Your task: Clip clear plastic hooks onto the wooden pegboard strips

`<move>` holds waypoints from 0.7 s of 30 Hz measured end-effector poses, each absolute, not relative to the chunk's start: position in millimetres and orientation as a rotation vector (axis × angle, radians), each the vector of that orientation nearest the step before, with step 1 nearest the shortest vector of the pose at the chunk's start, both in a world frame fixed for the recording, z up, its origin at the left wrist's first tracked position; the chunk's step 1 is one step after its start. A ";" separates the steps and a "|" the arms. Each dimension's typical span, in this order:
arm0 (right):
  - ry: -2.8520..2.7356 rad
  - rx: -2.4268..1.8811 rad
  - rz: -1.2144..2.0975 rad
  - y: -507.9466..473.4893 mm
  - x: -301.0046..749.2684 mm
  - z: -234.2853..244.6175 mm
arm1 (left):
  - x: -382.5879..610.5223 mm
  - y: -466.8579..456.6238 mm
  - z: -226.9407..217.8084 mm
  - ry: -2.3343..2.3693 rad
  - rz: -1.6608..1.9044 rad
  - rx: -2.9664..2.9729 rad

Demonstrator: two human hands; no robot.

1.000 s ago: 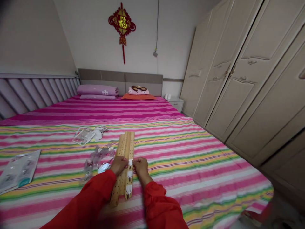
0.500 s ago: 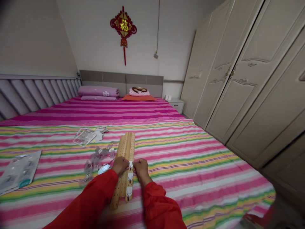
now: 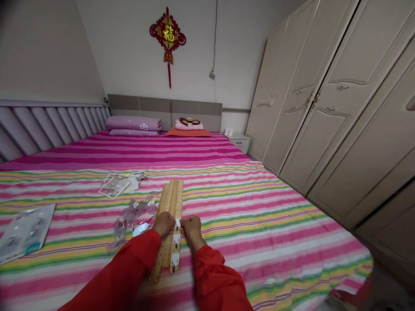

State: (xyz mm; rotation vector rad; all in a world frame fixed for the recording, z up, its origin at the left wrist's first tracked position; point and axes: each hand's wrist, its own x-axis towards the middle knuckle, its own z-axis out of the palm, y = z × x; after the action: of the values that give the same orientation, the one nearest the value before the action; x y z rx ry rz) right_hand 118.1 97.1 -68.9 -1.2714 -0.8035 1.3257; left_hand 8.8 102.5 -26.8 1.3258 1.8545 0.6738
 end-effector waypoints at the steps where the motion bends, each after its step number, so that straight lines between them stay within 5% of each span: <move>1: -0.803 -1.273 1.327 97.3 118.2 -69.2 | 9.2 102.0 -26.0 1.856 0.668 1.314; 21: -0.834 -1.356 1.337 99.6 119.8 -73.1 | 0.1 105.0 -28.3 1.973 0.492 1.573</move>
State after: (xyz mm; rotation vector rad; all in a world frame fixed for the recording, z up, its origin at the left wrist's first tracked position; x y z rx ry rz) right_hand 119.8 99.6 -73.1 -1.3561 -0.8340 1.3366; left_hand 0.1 105.0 -28.3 1.5729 1.9727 0.4923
